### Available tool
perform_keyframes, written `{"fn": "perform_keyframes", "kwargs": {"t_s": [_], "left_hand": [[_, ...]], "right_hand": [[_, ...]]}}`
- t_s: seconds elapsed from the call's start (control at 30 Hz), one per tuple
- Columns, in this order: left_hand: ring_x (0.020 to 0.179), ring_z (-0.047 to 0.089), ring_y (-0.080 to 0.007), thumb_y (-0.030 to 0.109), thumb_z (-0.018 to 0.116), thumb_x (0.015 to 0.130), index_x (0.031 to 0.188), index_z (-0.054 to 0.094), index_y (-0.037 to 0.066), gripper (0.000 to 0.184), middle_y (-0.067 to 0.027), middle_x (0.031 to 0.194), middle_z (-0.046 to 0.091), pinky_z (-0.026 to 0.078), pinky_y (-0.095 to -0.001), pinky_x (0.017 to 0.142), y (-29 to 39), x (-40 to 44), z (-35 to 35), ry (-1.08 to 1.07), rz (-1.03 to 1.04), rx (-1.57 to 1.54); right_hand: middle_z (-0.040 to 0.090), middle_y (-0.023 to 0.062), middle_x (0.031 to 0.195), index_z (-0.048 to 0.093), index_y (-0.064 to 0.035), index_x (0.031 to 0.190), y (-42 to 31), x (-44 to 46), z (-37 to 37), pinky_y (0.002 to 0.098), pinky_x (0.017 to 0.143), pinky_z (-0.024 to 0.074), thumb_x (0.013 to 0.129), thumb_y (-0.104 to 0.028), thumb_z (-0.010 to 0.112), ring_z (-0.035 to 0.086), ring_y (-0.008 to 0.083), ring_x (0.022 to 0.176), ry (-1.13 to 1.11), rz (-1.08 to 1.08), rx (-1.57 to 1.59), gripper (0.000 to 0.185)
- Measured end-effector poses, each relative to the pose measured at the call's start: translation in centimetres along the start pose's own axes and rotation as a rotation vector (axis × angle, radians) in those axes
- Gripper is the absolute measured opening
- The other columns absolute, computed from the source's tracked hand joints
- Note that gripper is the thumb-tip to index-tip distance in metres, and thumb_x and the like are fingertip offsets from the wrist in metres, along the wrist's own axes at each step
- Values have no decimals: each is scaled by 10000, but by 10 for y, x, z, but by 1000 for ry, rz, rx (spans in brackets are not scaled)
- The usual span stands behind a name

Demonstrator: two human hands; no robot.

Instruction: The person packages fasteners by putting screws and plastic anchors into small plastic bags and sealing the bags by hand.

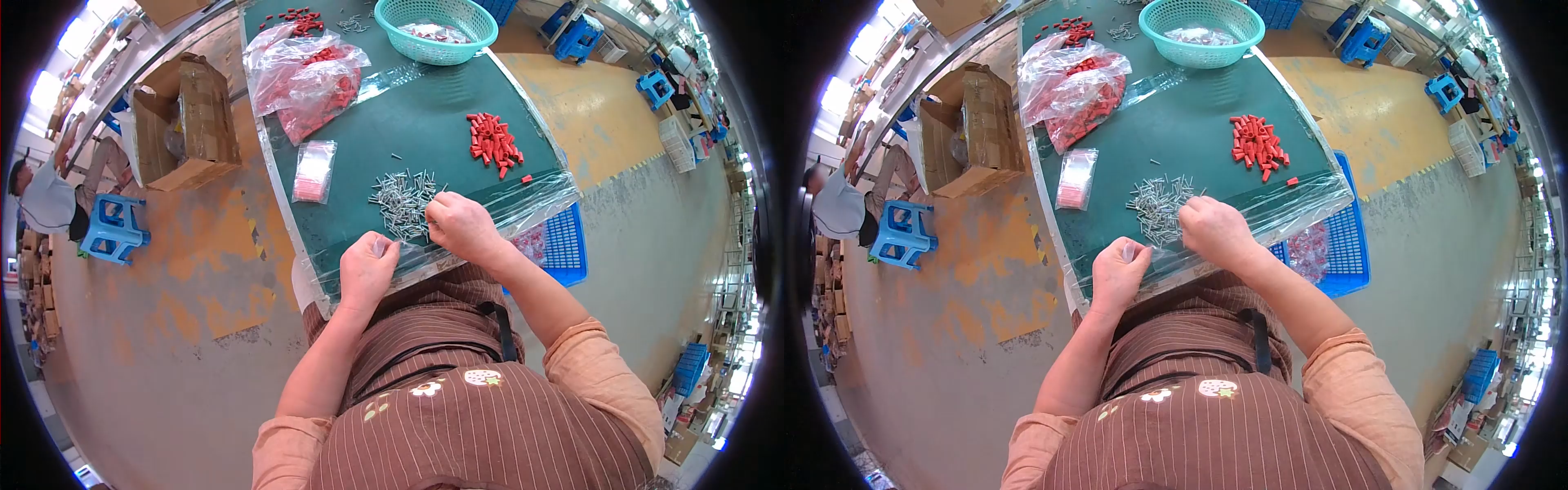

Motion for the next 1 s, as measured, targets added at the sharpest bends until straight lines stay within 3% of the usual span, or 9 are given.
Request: {"fn": "perform_keyframes", "kwargs": {"t_s": [1.0], "left_hand": [[613,554,-122,184,734,820,794,652,8,196,-74,668,633,475,-299,610,0,2,4,3,29,64]], "right_hand": [[614,111,793,587,-47,779,7,-4,19,401,733,536,747,-54,609,637,298,808,-136,57,-140,39]]}}
Point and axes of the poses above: each hand's wrist, its own x-axis towards the middle knuckle, its own z-axis out of the palm, y = z × x, the point moved 7 cm from there along x, towards the middle knuckle
